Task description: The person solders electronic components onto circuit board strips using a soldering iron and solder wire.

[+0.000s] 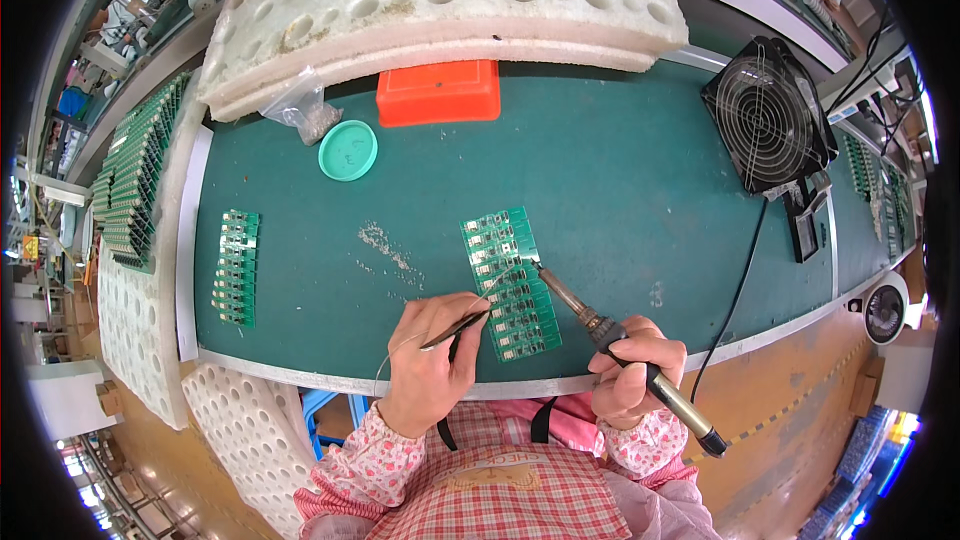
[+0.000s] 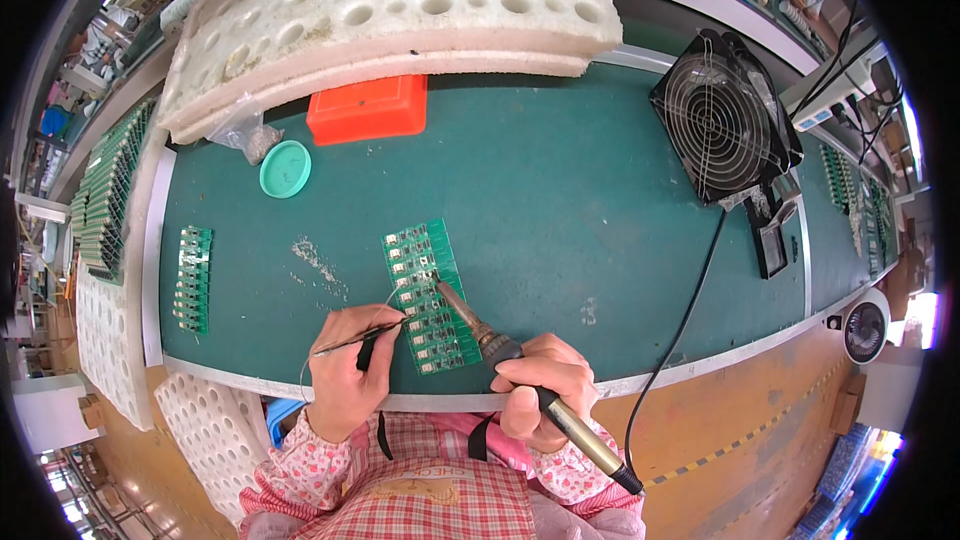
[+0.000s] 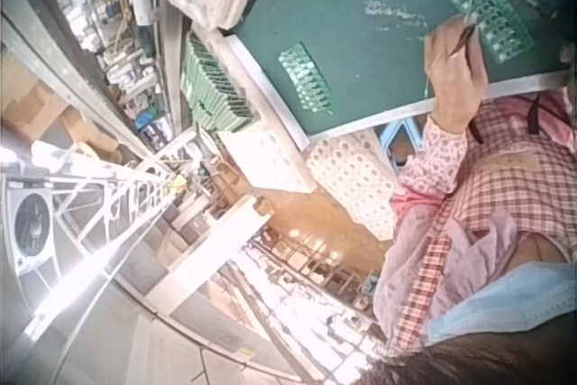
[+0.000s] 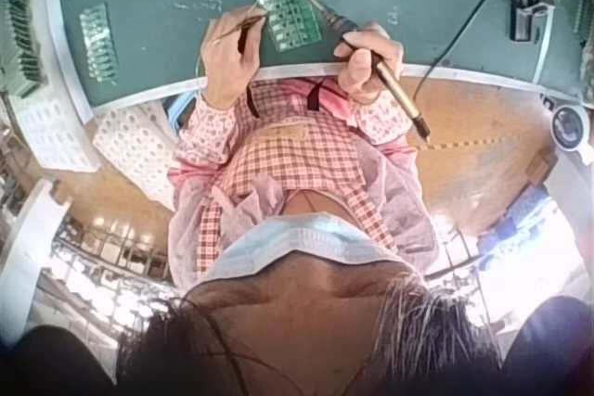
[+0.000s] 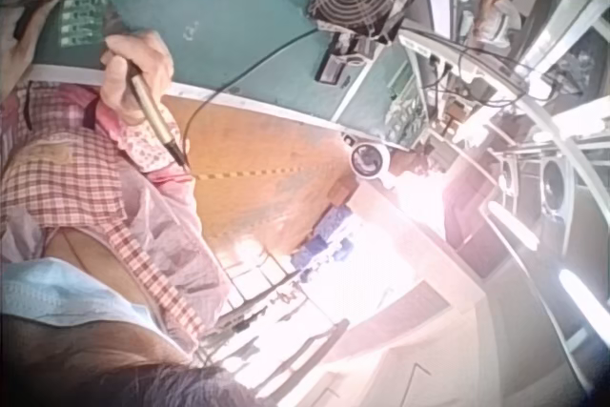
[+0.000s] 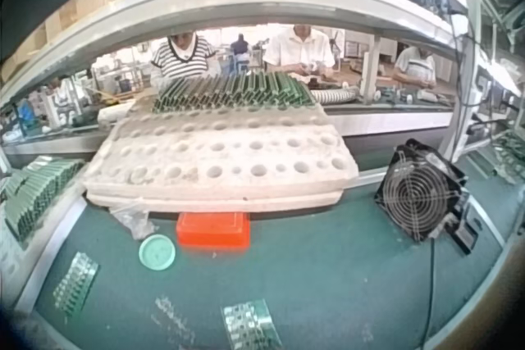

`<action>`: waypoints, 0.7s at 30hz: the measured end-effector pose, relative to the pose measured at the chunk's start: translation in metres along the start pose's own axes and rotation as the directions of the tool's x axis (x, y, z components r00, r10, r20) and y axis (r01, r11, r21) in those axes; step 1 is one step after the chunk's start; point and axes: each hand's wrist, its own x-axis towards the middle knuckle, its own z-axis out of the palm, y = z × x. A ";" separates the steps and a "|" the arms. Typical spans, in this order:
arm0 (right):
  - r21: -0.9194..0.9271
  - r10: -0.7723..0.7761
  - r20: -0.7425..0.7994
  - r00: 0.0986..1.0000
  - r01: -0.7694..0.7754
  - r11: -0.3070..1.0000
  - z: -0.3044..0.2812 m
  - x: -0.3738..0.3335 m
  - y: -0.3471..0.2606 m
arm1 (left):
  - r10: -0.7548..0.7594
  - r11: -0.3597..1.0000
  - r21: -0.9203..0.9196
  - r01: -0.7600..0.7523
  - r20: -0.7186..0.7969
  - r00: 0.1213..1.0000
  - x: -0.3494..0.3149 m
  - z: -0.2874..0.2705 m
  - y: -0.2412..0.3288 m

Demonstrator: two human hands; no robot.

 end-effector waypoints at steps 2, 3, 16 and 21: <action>0.016 0.014 0.015 1.000 -0.014 1.000 0.000 0.001 0.001 | 0.000 1.000 0.001 0.000 -0.001 1.000 0.000 0.000 0.000; 0.038 0.017 0.018 1.000 -0.017 0.999 0.001 0.001 0.001 | 0.002 1.000 0.001 -0.002 -0.003 1.000 0.000 0.000 0.000; 0.110 0.010 0.117 0.993 -0.023 0.994 -0.001 0.000 0.005 | -0.007 1.000 -0.006 0.007 0.002 1.000 0.000 -0.001 0.000; 0.106 0.010 0.101 0.995 -0.021 0.994 -0.001 0.000 0.005 | 0.001 1.000 -0.005 -0.001 0.002 1.000 0.000 -0.001 -0.001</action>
